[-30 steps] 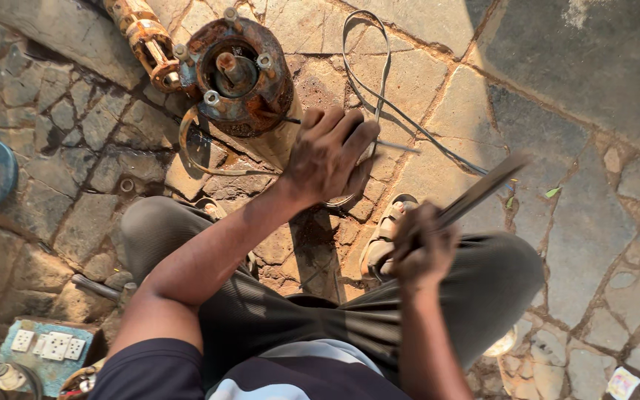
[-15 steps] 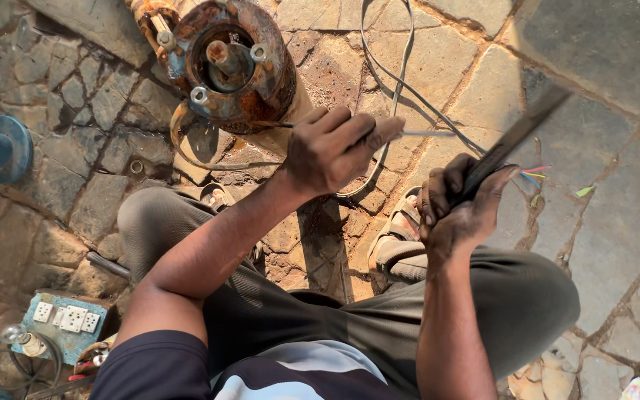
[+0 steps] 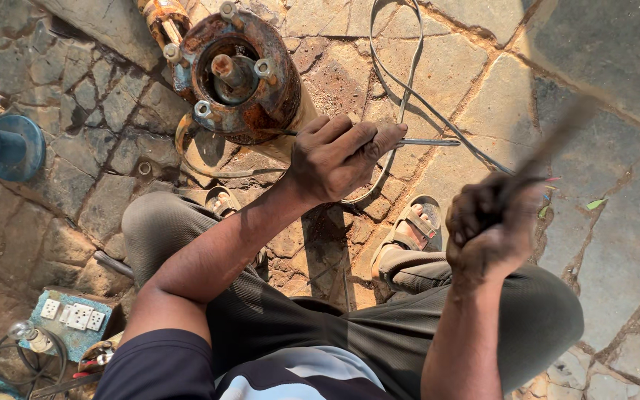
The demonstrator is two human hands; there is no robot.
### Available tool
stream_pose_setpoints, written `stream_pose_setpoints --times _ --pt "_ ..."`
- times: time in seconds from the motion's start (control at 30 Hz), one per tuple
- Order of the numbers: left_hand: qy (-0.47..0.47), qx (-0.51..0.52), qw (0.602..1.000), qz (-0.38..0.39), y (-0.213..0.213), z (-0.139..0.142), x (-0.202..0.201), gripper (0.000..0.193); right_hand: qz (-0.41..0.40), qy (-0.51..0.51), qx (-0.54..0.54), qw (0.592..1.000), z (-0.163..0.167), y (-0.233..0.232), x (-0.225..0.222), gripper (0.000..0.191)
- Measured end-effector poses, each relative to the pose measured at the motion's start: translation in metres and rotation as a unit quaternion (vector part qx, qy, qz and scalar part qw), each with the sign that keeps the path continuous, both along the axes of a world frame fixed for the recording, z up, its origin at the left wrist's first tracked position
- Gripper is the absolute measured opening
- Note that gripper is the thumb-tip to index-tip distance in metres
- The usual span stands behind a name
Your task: The person sits on a stone-paved ground and works on a rusty cylindrical pump motor, holding a metal rod against the pump while filing and scraping its rusted surface with a flat file. They reposition the rod and file repeatedly, working around the pump's top flange and body.
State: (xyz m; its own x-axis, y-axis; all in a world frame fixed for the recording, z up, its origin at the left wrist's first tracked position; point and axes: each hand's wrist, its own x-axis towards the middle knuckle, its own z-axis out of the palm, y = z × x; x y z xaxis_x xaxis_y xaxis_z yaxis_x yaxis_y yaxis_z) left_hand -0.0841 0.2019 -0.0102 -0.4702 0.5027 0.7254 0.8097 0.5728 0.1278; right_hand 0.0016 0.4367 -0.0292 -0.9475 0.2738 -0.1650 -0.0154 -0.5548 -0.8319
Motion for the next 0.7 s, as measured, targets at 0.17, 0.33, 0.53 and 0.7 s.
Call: stream_pose_setpoints --times 0.17,0.33,0.53,0.7 --pt "0.005 0.007 1.000 0.025 0.008 -0.006 -0.004 0.033 0.013 -0.011 -0.040 0.999 0.001 -0.010 -0.005 0.051" --pt "0.001 0.013 0.999 0.035 0.006 -0.014 -0.007 0.027 -0.030 -0.045 0.047 0.997 0.001 -0.006 -0.010 0.046" --pt "0.039 0.004 0.998 0.044 0.007 -0.021 -0.012 0.025 0.040 -0.061 0.155 0.985 -0.004 -0.004 -0.009 0.050" --pt "0.005 -0.009 1.000 0.010 0.007 -0.020 -0.006 0.027 -0.068 0.011 -0.016 0.997 -0.004 -0.005 -0.003 0.052"
